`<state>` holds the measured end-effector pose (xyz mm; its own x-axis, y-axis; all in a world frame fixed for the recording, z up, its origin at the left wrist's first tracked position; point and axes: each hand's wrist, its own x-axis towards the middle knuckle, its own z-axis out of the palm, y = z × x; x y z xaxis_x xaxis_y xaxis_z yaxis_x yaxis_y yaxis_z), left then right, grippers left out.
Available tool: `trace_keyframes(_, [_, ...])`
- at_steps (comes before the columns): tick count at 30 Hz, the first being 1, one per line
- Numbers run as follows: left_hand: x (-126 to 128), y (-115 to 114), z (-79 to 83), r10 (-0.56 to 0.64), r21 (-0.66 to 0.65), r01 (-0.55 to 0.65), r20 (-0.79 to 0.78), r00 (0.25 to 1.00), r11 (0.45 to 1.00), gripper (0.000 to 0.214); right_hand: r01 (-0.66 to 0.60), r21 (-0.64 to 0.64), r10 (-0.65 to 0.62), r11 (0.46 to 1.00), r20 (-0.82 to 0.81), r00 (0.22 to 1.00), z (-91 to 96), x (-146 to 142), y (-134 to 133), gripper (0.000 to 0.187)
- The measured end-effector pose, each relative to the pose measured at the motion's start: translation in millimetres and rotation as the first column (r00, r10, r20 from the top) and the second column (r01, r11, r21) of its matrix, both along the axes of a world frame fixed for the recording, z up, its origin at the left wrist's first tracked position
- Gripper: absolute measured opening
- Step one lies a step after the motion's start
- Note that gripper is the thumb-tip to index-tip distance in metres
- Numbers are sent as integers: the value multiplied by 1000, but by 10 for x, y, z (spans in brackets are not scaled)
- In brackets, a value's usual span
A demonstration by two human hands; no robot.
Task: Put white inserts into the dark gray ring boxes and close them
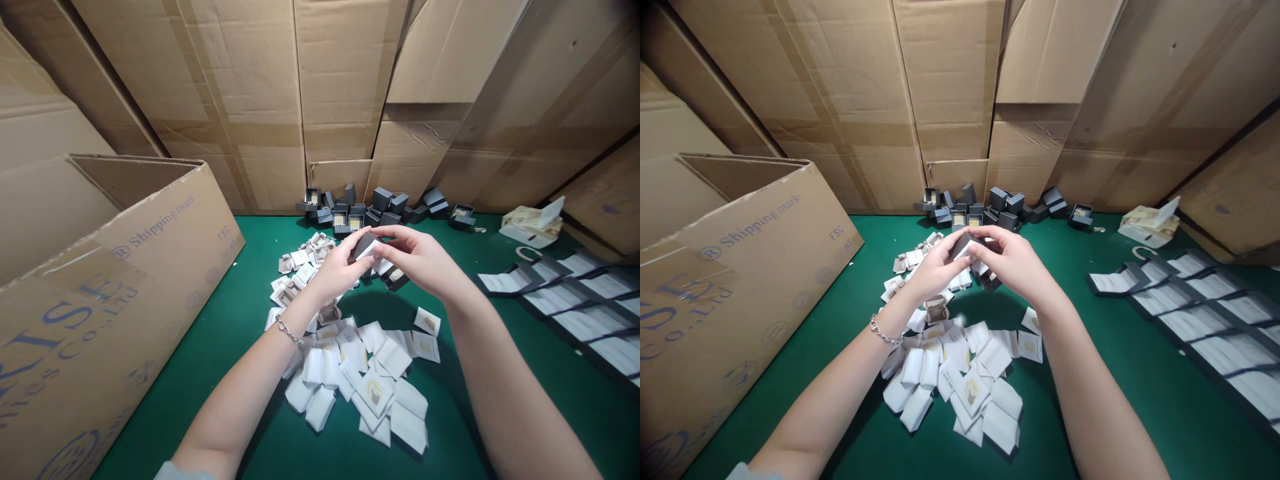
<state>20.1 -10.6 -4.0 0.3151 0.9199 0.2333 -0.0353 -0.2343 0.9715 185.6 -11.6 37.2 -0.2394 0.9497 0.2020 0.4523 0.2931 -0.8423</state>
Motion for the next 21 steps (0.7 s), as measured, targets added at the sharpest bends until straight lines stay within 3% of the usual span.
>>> trace_keyframes(4, [-32, -14, 44, -5, -33, 2, -110, 994, 999, 61, -47, -45, 49, 998, 35, 998, -10, 60, 19, 38])
trace_keyframes(11, [-82, -44, 71, -15, -20, 10, -298, 954, 1000, 70, -85, -187, 80, 979, -33, 996, -68, 94, 72, 23])
trace_keyframes(21, [-44, -45, 29, 62, 85, -28, -428, 901, 996, 66, -105, 32, 98, 994, 156, 983, -69, 106, 82, 15])
